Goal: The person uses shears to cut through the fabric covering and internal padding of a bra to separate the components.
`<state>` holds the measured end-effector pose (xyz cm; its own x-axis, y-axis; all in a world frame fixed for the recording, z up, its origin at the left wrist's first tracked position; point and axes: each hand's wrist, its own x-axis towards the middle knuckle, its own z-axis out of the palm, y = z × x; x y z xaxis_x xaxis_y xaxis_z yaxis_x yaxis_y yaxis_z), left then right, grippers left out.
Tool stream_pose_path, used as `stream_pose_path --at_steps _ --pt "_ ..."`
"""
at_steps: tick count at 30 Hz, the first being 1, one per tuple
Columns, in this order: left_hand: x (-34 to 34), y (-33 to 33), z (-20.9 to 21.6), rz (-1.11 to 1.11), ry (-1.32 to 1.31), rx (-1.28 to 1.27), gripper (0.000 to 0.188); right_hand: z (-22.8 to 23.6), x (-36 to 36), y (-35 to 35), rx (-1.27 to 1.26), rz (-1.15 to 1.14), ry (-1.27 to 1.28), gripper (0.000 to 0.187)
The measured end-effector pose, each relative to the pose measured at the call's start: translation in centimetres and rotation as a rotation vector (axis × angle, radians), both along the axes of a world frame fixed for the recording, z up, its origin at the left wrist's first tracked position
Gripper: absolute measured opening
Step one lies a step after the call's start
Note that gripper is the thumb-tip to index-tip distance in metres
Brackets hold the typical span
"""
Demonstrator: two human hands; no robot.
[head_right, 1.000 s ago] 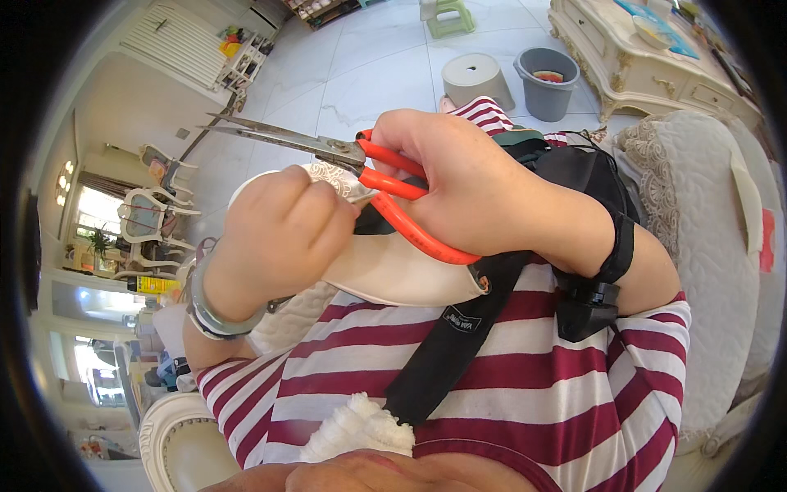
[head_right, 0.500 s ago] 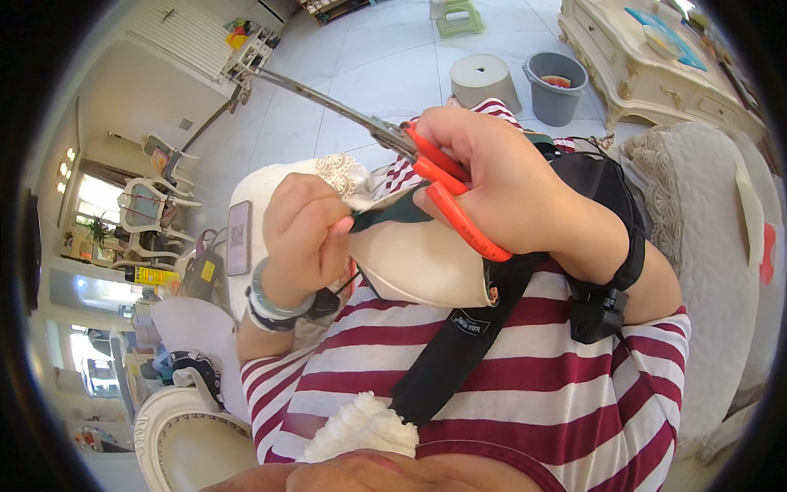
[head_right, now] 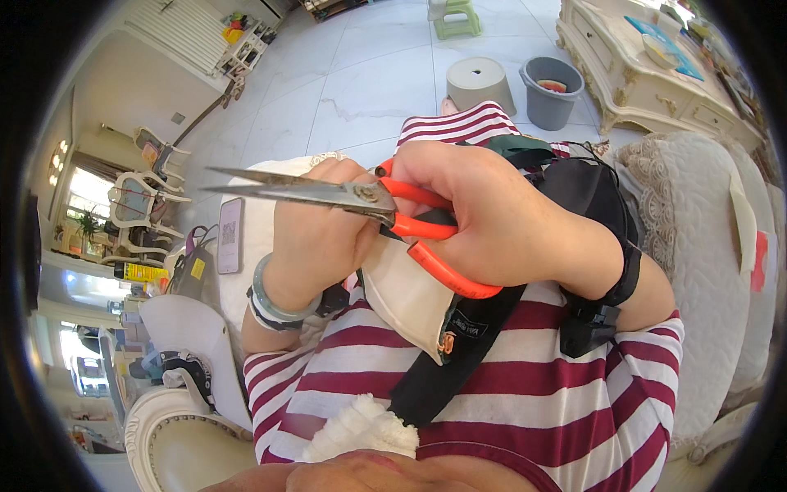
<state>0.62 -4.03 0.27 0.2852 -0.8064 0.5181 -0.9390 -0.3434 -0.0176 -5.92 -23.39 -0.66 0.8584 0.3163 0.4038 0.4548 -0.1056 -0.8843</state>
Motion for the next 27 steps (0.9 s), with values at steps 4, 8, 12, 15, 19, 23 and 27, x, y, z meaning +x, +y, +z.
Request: stream_pose_path --at_steps 4,8,12,15,19,23,27 --pt "0.5 0.7 0.0 -0.087 -0.198 -0.215 0.011 0.7 0.1 -0.4 -0.088 -0.061 -0.121 0.017" --pt "0.5 1.5 0.1 -0.098 0.040 -0.427 0.009 1.8 0.7 -1.7 0.114 -0.012 0.068 0.022" --pt "0.4 1.5 -1.2 -0.081 0.140 -0.520 0.008 1.3 1.5 -1.9 0.101 0.011 0.028 0.026" --pt "0.6 1.0 -1.6 -0.136 -0.007 -0.551 0.005 -0.3 2.2 -2.2 -0.138 -0.178 -0.172 0.031" --pt "-0.4 1.3 -1.7 -0.054 0.476 -0.519 0.013 0.8 1.0 -3.8 -0.172 -0.452 -0.293 0.042" --pt "-0.6 0.8 -1.9 0.009 0.658 -0.630 0.010 2.2 -2.7 -4.2 0.125 -0.472 -0.266 0.062" --pt "-0.2 1.9 -3.0 0.057 0.688 -0.655 0.014 3.6 -5.8 -3.4 0.154 0.044 0.382 0.070"
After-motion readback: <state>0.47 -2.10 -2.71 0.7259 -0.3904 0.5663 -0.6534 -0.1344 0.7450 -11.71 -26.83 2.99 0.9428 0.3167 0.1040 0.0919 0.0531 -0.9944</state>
